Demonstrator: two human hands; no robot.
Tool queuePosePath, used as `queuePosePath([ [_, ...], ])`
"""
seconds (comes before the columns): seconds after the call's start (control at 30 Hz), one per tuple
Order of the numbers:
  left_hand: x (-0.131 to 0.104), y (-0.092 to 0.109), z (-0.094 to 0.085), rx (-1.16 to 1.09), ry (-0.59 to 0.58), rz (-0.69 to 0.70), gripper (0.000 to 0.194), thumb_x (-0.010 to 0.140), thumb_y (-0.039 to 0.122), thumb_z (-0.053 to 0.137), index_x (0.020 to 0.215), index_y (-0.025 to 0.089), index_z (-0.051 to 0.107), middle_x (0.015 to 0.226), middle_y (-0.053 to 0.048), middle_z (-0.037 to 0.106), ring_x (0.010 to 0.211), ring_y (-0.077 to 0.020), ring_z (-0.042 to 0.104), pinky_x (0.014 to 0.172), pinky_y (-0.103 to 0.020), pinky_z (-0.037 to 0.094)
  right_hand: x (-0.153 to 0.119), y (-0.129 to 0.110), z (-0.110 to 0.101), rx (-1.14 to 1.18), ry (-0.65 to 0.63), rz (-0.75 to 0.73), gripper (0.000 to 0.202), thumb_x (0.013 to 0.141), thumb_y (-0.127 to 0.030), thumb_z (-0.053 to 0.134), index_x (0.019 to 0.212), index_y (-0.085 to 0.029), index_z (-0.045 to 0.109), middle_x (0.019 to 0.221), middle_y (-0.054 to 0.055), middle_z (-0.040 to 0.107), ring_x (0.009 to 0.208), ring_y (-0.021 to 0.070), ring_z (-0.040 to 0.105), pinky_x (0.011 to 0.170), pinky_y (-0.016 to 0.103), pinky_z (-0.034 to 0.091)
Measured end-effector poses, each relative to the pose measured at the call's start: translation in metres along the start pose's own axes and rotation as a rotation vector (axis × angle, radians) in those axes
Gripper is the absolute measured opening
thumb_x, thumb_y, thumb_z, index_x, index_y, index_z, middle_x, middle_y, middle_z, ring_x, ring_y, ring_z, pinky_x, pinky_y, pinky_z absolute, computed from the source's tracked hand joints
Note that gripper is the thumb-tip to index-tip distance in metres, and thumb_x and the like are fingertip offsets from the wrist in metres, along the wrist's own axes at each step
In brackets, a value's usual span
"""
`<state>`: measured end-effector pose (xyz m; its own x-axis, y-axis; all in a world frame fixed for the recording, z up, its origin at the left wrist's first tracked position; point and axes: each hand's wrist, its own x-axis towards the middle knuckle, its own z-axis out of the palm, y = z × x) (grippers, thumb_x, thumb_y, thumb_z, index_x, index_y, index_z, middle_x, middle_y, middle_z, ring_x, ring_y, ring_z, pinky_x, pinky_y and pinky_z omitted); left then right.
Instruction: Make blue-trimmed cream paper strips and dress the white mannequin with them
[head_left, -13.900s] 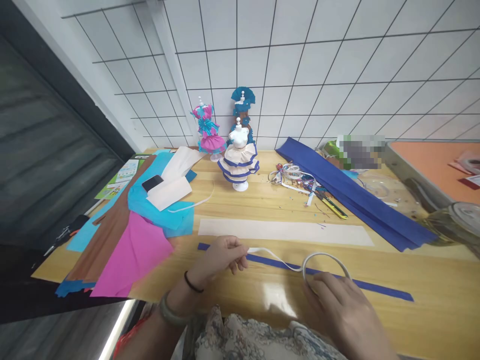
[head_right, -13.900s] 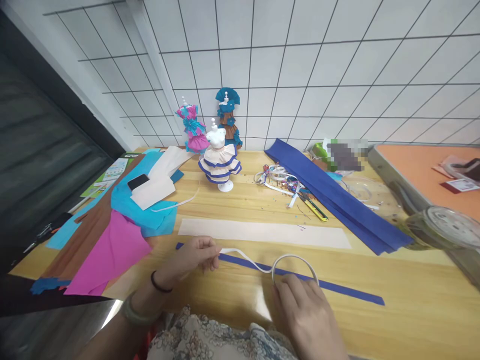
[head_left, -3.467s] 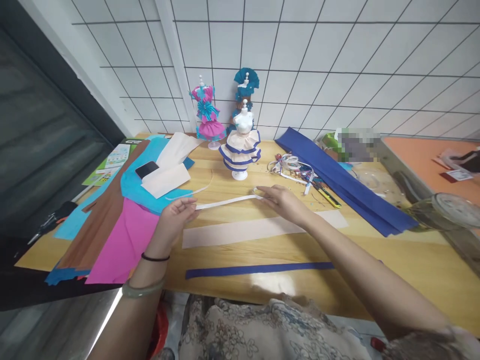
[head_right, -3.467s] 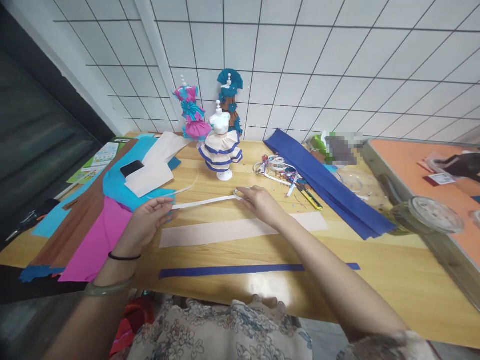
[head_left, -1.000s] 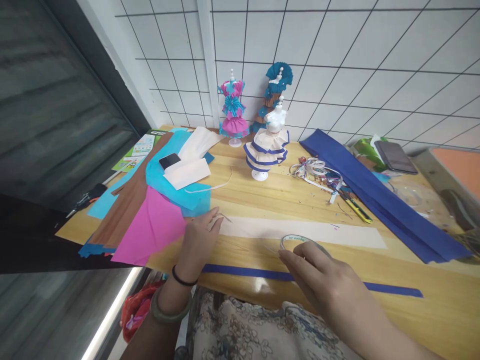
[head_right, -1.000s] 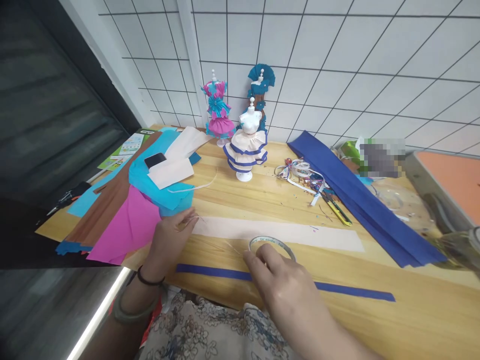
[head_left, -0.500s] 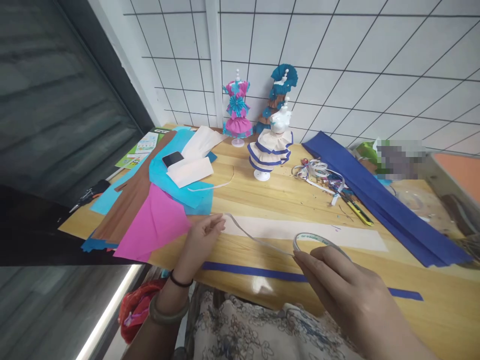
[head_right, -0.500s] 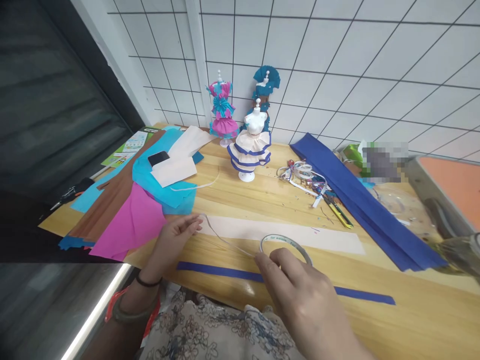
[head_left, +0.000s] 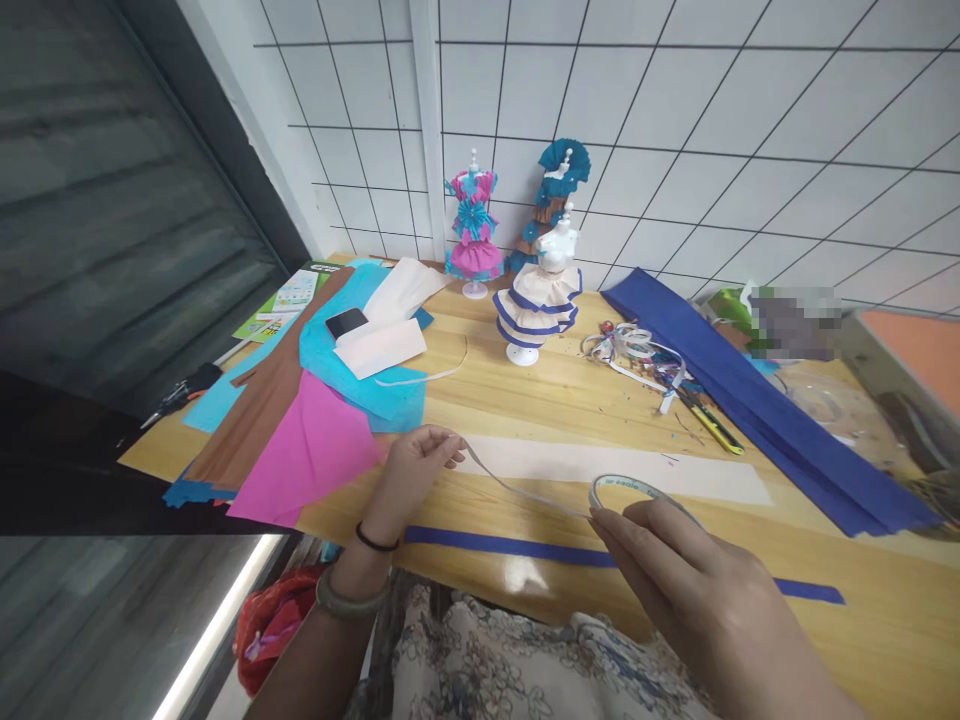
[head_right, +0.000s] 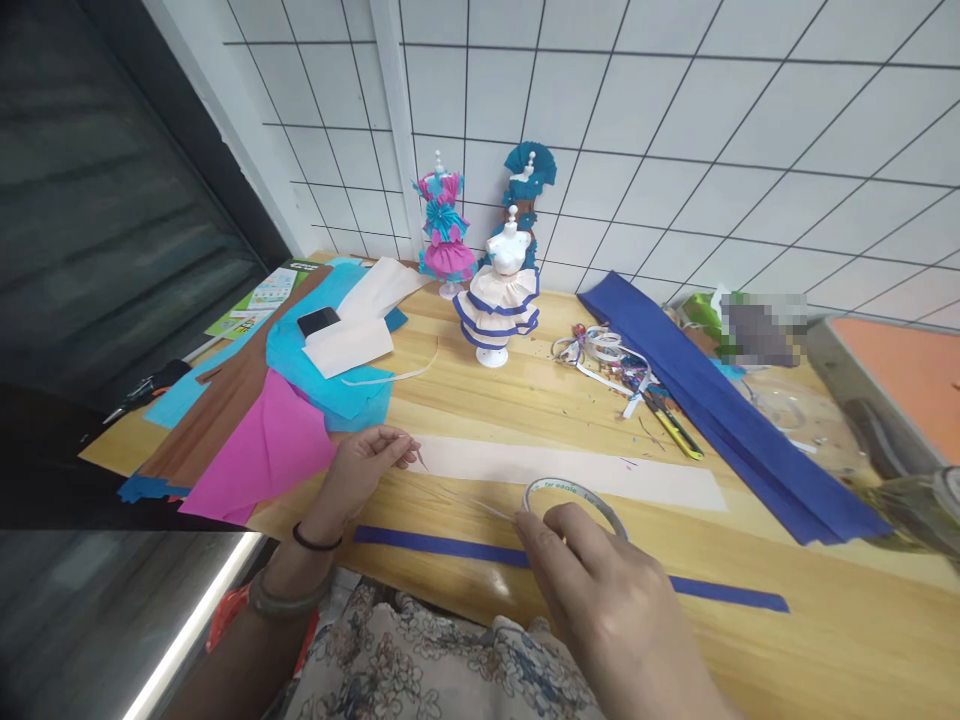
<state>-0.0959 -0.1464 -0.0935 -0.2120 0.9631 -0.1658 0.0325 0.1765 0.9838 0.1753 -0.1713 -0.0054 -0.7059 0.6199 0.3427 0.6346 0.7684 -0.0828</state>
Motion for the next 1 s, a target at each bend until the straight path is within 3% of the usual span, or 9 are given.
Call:
queuePosePath([
  [0.2,-0.011,-0.004,-0.016,0.235,0.035,0.017,0.025,0.075,0.04,0.058,0.069,0.016,0.062,0.067,-0.002,0.065,0.066,-0.0142,0.06,0.065,-0.025,0.047,0.003,0.0,0.01,-0.004,-0.039,0.117,0.03,0.094,-0.025,0.034,0.093,-0.017,0.063,0.074,0.004,0.06,0.055,0.0105,0.059,0.048,0.021,0.041],
  [0.37,-0.03,-0.012,-0.029,0.414,0.039,-0.002,0.025,0.078,0.038,0.055,0.067,0.017,0.061,0.069,-0.001,0.065,0.069,-0.0153,0.059,0.064,-0.025,0.044,0.013,0.002,0.033,-0.069,-0.176,0.22,0.036,0.093,-0.035,0.037,0.074,-0.018,0.063,0.064,0.002,0.06,0.05,0.0116,0.059,0.046,0.024,0.035],
  [0.47,-0.035,-0.014,-0.033,0.545,0.102,0.0,0.025,0.079,0.038,0.052,0.07,0.017,0.063,0.075,-0.002,0.067,0.074,-0.0172,0.059,0.069,-0.028,0.044,0.023,0.002,0.041,-0.143,-0.293,0.281,0.037,0.09,-0.035,0.044,0.061,-0.018,0.058,0.058,0.002,0.059,0.047,0.0139,0.057,0.045,0.026,0.03],
  [0.63,-0.032,-0.013,-0.04,0.698,0.234,-0.026,0.023,0.077,0.037,0.053,0.069,0.018,0.065,0.075,-0.004,0.067,0.074,-0.0185,0.059,0.068,-0.03,0.044,0.044,0.006,0.046,-0.077,-0.422,0.273,0.027,0.088,-0.031,0.047,0.072,-0.019,0.066,0.065,0.002,0.065,0.058,0.0143,0.062,0.051,0.025,0.032],
  [0.77,-0.026,-0.013,-0.042,0.7,0.244,-0.02,0.022,0.076,0.035,0.054,0.066,0.019,0.064,0.074,-0.003,0.068,0.075,-0.0192,0.06,0.068,-0.03,0.044,0.061,0.011,0.051,-0.121,-0.492,0.3,0.035,0.089,-0.031,0.043,0.066,-0.019,0.067,0.066,0.004,0.066,0.06,0.0151,0.062,0.051,0.024,0.031],
  [1.0,-0.015,-0.014,-0.04,0.738,0.22,-0.081,0.019,0.074,0.031,0.052,0.063,0.018,0.061,0.072,-0.004,0.068,0.071,-0.0183,0.061,0.065,-0.029,0.043,0.083,0.015,0.063,-0.175,-0.666,0.385,0.032,0.088,-0.033,0.045,0.077,-0.016,0.07,0.077,0.013,0.071,0.071,0.0227,0.067,0.057,0.028,0.04],
])
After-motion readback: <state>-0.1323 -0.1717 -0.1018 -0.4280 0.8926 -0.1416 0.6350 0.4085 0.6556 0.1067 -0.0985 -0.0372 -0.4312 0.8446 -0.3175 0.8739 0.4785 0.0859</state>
